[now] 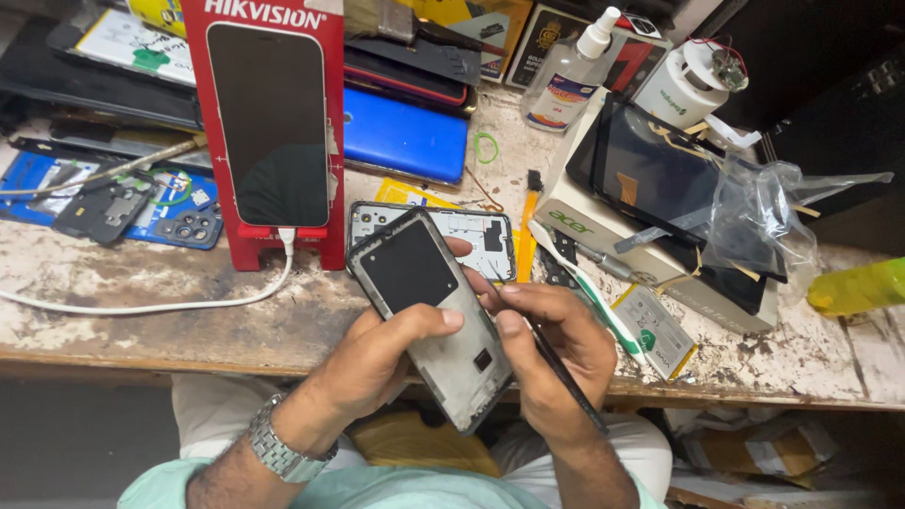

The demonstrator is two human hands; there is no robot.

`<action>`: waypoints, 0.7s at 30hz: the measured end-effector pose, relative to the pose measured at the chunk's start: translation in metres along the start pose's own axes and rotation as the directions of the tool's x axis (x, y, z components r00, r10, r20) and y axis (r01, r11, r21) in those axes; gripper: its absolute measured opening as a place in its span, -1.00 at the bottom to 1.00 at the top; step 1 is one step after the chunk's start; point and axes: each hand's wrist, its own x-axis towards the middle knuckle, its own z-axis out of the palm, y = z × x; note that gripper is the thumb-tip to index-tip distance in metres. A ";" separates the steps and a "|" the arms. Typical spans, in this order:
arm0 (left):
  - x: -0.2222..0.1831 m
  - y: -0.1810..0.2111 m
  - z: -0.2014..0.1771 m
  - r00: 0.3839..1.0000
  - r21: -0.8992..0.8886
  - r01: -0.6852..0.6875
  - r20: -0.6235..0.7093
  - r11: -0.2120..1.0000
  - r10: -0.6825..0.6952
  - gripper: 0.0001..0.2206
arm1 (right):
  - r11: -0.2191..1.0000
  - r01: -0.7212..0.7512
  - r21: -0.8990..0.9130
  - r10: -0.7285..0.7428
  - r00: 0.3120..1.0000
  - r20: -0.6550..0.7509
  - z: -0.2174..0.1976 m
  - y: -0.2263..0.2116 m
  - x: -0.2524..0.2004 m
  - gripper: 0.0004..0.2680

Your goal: The person disassembles a smartphone by removing the back cover and using a metal spudger to pry off internal components. They use a brush to clean the interior surfaces and then proceed to remove the battery and other internal parts from the device chassis.

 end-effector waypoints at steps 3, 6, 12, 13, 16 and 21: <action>0.000 0.000 -0.002 1.000 -0.020 -0.020 -0.011 1.000 0.020 -0.49 | 0.953 0.156 -0.261 -0.143 0.987 0.068 0.003 -0.010 0.004 -0.88; -0.001 -0.005 -0.006 0.999 -0.123 -0.024 -0.036 0.992 0.019 -0.51 | 0.904 0.220 -0.367 -0.196 0.975 0.102 0.010 -0.014 0.007 -0.89; -0.001 -0.014 -0.010 0.994 -0.063 0.001 -0.109 0.998 -0.008 -0.33 | 0.822 0.287 -0.492 -0.251 0.958 0.140 0.018 -0.016 0.006 -0.86; -0.001 -0.015 -0.011 0.994 -0.078 0.000 -0.109 0.997 -0.009 -0.33 | 0.811 0.297 -0.504 -0.260 0.955 0.145 0.018 -0.015 0.006 -0.86; -0.001 -0.016 -0.012 0.993 -0.096 -0.003 -0.119 0.995 -0.009 -0.34 | 0.786 0.318 -0.530 -0.278 0.948 0.156 0.020 -0.014 0.004 -0.86; -0.003 -0.017 -0.011 0.990 -0.072 -0.028 -0.143 0.997 0.017 -0.40 | 0.742 0.334 -0.581 -0.296 0.941 0.163 0.024 -0.014 0.003 -0.84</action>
